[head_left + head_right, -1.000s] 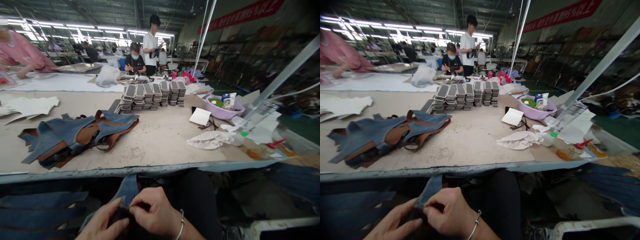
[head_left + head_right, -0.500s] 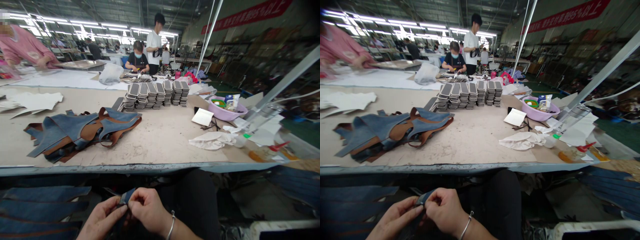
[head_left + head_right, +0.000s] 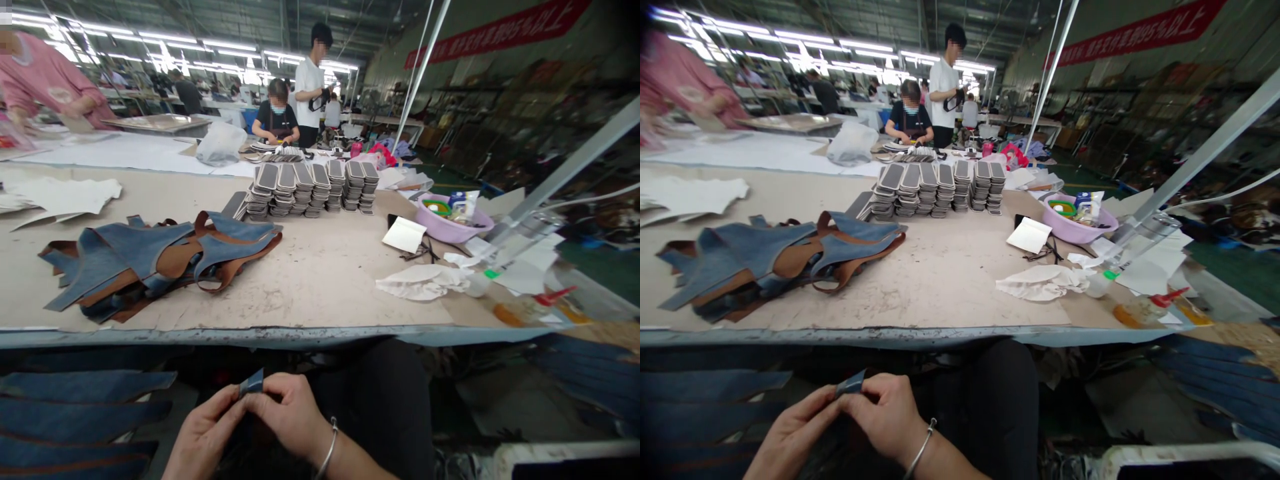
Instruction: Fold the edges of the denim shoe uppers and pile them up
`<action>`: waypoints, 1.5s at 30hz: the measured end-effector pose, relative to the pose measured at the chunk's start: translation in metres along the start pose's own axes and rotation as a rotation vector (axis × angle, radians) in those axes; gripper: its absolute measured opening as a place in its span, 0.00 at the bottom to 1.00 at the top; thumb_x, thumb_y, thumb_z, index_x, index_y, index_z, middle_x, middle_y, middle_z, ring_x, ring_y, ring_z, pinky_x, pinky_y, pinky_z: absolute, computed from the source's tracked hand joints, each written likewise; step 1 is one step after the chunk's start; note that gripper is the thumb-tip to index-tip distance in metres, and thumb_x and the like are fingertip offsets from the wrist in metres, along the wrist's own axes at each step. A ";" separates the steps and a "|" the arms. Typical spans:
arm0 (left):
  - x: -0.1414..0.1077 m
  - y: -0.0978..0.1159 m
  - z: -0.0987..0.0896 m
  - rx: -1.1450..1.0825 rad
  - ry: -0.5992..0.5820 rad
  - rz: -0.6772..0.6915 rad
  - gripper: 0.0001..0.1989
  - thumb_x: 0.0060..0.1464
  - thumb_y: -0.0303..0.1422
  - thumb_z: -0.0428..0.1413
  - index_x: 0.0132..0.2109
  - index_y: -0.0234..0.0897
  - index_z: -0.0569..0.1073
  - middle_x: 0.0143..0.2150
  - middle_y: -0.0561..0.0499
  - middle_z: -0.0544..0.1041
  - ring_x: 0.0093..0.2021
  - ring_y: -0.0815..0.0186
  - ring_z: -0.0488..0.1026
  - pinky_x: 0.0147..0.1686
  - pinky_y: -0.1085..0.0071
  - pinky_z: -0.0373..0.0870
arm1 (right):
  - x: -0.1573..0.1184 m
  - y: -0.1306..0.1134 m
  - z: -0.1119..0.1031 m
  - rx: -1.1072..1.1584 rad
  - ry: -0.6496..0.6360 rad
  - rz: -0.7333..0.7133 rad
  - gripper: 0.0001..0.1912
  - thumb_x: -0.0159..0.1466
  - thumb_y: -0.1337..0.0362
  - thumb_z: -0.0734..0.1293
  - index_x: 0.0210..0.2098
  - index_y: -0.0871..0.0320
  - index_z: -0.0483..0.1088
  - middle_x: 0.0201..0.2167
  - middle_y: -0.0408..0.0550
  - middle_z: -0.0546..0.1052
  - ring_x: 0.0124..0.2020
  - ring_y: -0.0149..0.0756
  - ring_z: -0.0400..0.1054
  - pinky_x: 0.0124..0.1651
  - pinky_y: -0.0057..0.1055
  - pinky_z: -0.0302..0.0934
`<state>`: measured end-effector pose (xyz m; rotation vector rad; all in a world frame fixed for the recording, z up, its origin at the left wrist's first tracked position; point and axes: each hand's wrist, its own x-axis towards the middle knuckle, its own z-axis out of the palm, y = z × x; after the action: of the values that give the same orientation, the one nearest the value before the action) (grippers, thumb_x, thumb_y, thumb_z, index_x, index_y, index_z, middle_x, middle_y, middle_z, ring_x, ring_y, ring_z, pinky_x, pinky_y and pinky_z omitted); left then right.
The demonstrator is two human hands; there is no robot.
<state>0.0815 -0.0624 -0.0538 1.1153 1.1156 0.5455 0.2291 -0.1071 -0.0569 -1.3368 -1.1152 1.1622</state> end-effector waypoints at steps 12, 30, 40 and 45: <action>-0.001 0.005 0.002 0.330 -0.014 0.110 0.16 0.49 0.44 0.56 0.23 0.37 0.71 0.21 0.56 0.66 0.25 0.68 0.62 0.24 0.76 0.59 | -0.001 0.020 -0.001 -0.143 0.103 -0.007 0.18 0.59 0.60 0.63 0.15 0.60 0.62 0.16 0.38 0.57 0.20 0.26 0.52 0.24 0.25 0.47; 0.004 0.009 -0.013 0.408 -0.356 0.228 0.13 0.47 0.39 0.58 0.41 0.40 0.76 0.43 0.48 0.76 0.45 0.56 0.70 0.46 0.68 0.67 | -0.003 0.006 -0.005 0.125 -0.059 0.052 0.23 0.63 0.50 0.60 0.26 0.62 0.74 0.21 0.45 0.73 0.23 0.28 0.65 0.27 0.24 0.58; -0.002 0.011 -0.016 0.461 -0.627 0.095 0.09 0.46 0.36 0.58 0.23 0.37 0.75 0.20 0.57 0.66 0.20 0.70 0.58 0.21 0.76 0.58 | 0.004 0.000 -0.018 0.337 0.082 0.151 0.26 0.60 0.45 0.61 0.19 0.62 0.65 0.14 0.40 0.63 0.16 0.24 0.53 0.19 0.24 0.47; -0.006 0.035 -0.035 0.242 -0.637 -0.082 0.12 0.43 0.41 0.62 0.26 0.35 0.75 0.20 0.58 0.66 0.21 0.72 0.57 0.21 0.76 0.58 | 0.014 0.014 -0.021 0.280 0.095 0.196 0.28 0.57 0.40 0.62 0.21 0.61 0.66 0.15 0.40 0.64 0.17 0.26 0.55 0.21 0.25 0.52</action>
<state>0.0534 -0.0385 -0.0199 1.3212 0.6703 -0.0267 0.2521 -0.0965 -0.0715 -1.2867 -0.7341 1.3287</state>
